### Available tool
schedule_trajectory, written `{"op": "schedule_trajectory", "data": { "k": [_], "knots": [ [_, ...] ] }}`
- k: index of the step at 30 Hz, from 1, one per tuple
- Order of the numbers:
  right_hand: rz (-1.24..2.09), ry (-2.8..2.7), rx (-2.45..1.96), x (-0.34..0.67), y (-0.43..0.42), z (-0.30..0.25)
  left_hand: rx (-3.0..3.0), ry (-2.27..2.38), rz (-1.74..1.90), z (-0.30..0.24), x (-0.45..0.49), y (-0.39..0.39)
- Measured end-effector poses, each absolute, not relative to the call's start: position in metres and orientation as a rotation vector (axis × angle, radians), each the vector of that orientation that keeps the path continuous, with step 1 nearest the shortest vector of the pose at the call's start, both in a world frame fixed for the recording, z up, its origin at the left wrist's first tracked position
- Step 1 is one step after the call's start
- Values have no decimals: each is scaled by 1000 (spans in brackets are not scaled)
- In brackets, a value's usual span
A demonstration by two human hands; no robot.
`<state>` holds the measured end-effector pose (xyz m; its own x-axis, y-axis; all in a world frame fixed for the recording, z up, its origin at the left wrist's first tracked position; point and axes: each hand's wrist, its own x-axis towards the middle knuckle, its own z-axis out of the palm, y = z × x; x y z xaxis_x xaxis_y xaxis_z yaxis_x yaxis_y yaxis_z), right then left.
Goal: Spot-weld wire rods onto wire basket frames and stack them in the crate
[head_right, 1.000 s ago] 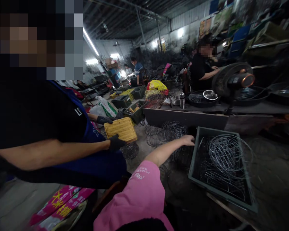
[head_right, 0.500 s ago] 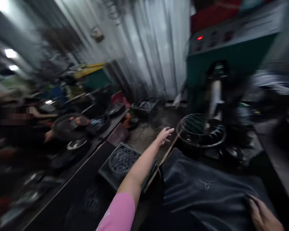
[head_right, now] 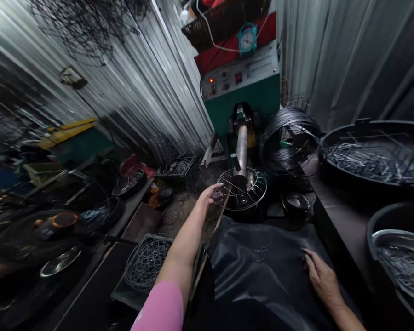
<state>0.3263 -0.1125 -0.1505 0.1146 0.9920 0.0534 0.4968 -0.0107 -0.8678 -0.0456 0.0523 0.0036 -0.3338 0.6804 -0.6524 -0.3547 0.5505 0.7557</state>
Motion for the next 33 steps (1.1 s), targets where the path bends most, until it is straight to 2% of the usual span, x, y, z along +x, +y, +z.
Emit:
{"op": "schedule_trajectory", "data": {
  "k": [6,10,13,16,24,33],
  "knots": [
    [1018,-1259,-1644,316,-106,-136,298,1496,1122,0,-37,45],
    [1097,-1109,-1440,280,-84,-84,330,1508,1292,-3,-29,38],
    [1101,-1161,-1147,234,-60,-36,351,1496,1387,-3,-24,30],
    [1130,-1257,-1001,190,-39,-11,369,1437,1464,-4,-21,24],
    [1138,-1423,-1214,168,-15,-36,446,1367,1582,-15,-19,22],
    [1168,-1374,-1204,173,-9,-29,412,1390,1573,-11,-12,22]
  ]
}}
